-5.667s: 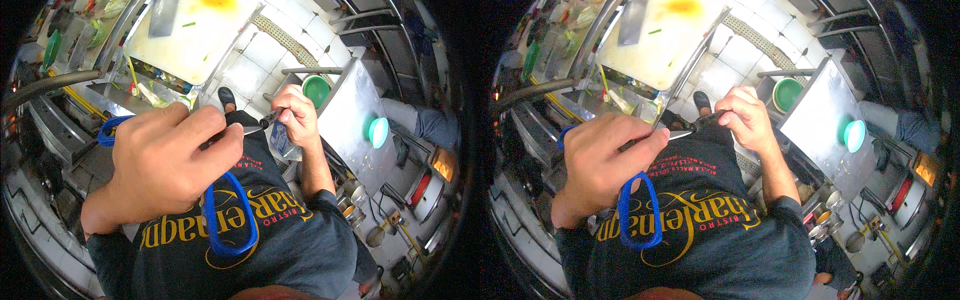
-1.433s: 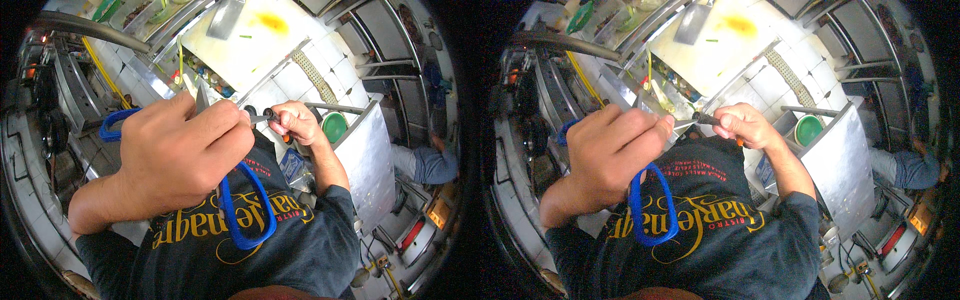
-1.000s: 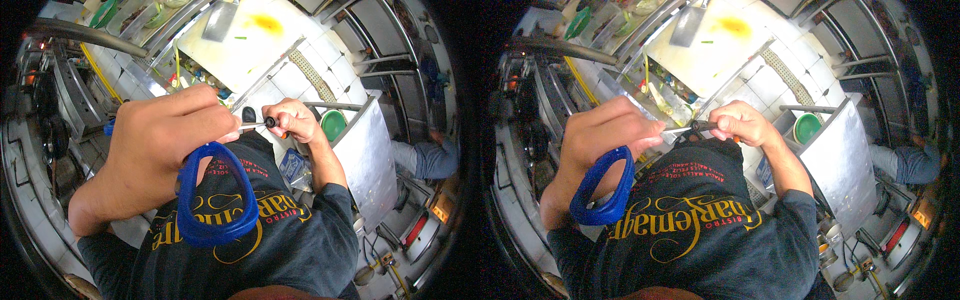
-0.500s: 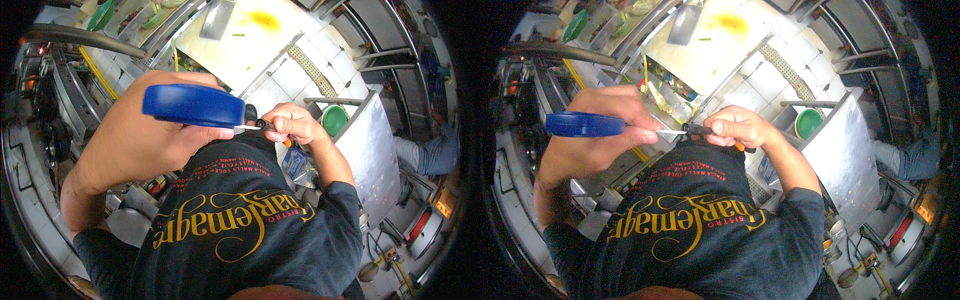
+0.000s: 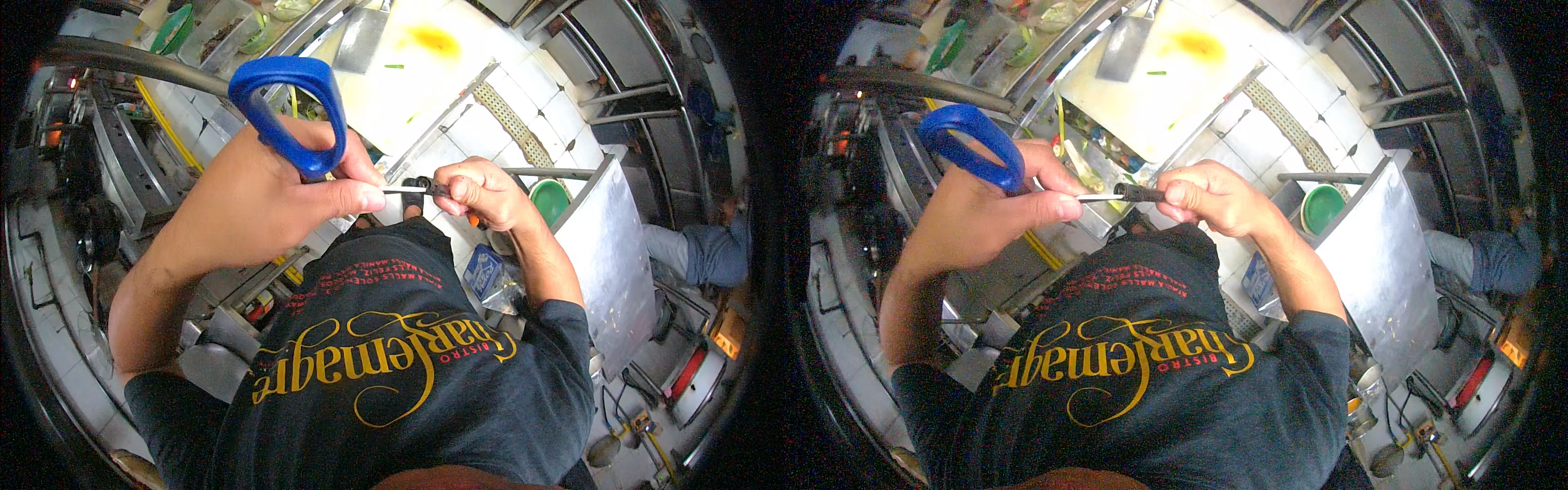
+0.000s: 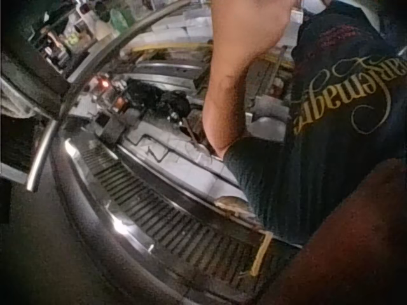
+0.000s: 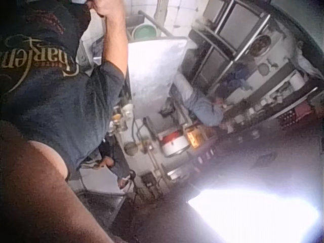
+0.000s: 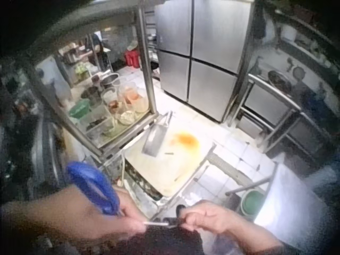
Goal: The person uses scissors to cut the tip of a black lighter, then repeatedly inserts and removes the lighter's nozzle to adjust or clear it. The person works at a stainless steel counter in a commercial kitchen, handling the lighter and scissors throughout.
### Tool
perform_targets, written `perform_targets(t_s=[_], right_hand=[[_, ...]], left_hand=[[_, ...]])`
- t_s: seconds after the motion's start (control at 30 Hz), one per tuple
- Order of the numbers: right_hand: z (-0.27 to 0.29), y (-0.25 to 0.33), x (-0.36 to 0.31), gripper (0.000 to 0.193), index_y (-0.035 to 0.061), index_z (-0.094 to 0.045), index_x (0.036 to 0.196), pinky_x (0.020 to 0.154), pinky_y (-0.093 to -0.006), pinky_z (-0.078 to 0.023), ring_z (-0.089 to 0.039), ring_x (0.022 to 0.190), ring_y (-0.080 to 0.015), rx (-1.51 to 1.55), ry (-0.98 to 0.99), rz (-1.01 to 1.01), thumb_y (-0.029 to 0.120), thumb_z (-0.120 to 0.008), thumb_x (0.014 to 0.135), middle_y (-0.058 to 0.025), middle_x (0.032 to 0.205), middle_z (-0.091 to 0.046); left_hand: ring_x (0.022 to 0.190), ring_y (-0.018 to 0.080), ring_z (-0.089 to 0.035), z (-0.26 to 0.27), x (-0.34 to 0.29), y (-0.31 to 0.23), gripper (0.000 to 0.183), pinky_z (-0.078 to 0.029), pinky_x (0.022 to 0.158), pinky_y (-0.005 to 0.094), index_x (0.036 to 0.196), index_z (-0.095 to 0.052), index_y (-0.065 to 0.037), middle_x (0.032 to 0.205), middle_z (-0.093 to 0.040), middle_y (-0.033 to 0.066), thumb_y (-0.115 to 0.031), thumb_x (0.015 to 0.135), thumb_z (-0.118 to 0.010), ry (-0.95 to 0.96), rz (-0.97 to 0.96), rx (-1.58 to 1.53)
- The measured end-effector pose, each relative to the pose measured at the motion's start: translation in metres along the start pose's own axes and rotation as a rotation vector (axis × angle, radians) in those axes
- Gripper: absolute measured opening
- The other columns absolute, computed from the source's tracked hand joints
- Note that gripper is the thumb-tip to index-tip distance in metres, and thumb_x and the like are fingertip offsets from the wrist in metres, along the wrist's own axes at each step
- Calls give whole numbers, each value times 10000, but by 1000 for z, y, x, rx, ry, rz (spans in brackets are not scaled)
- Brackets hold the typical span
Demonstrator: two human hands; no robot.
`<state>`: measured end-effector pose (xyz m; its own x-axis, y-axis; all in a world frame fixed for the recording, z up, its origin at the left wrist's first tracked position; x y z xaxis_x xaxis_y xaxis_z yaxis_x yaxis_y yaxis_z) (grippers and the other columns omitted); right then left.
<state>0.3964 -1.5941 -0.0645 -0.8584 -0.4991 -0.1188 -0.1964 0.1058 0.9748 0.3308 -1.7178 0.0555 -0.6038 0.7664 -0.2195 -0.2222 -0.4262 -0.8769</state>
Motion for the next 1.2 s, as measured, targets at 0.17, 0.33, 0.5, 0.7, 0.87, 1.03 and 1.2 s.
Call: perform_targets(t_s=[0.17,0.33,0.5,0.7,0.87,1.03,1.2], right_hand=[[17,13,2,549,68,-547,728,540,-294,-377,-508,579,-135,-281,-112,71,528,-457,1015,-4,631,-509],[21,45,-2,424,53,-585,797,620,-363,-439,-569,648,-260,-744,-279,364,398,-482,1022,-73,695,-573],[20,45,2,339,73,-600,842,661,-410,-483,-633,700,-321,-680,-174,262,346,-494,1014,-92,713,-623],[14,37,6,322,87,-617,809,688,-406,-498,-655,692,-288,-699,-84,67,320,-519,1009,-43,664,-645],[8,57,9,309,90,-620,796,681,-399,-496,-654,672,-287,-1012,-191,145,284,-514,1012,-46,678,-668],[11,48,19,346,83,-626,801,622,-396,-467,-636,632,-267,-1019,-183,32,323,-508,1020,-53,656,-642],[23,-36,29,442,96,-581,756,528,-284,-363,-420,547,-95,-281,21,-533,438,-510,1027,43,587,-473]], left_hand=[[594,65,-513,-1,-3,27,158,-367,496,228,909,-682,-16,749,-621,8,-155,878,-750,33,284,-163],[546,63,-498,-11,-8,49,178,-345,464,227,967,-673,-15,800,-659,43,-171,904,-727,47,399,-459],[712,128,-607,5,-3,28,143,-469,621,285,879,-683,-8,833,-686,69,-142,874,-733,-28,115,-90],[787,242,-657,14,-2,6,131,-507,870,362,848,-693,-22,817,-693,93,-141,839,-747,8,-39,254],[806,281,-675,24,-5,20,122,-496,933,372,835,-677,-43,807,-686,90,-147,831,-741,-55,55,394],[793,289,-674,19,-6,7,154,-539,749,379,884,-675,-57,836,-653,84,-164,778,-706,-21,-151,611],[749,254,-645,8,-7,15,196,-523,634,367,950,-673,-104,859,-617,49,-177,772,-637,-60,-390,1040]])
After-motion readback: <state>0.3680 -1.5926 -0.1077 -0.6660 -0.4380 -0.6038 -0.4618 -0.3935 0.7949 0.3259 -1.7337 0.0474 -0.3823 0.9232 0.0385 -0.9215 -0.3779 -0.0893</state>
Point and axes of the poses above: each hand's wrist, its own x-axis towards the middle knuckle, its own z-axis out of the back of the hand, y = z × x, the point moved 10 cm from there along x, towards the middle knuckle
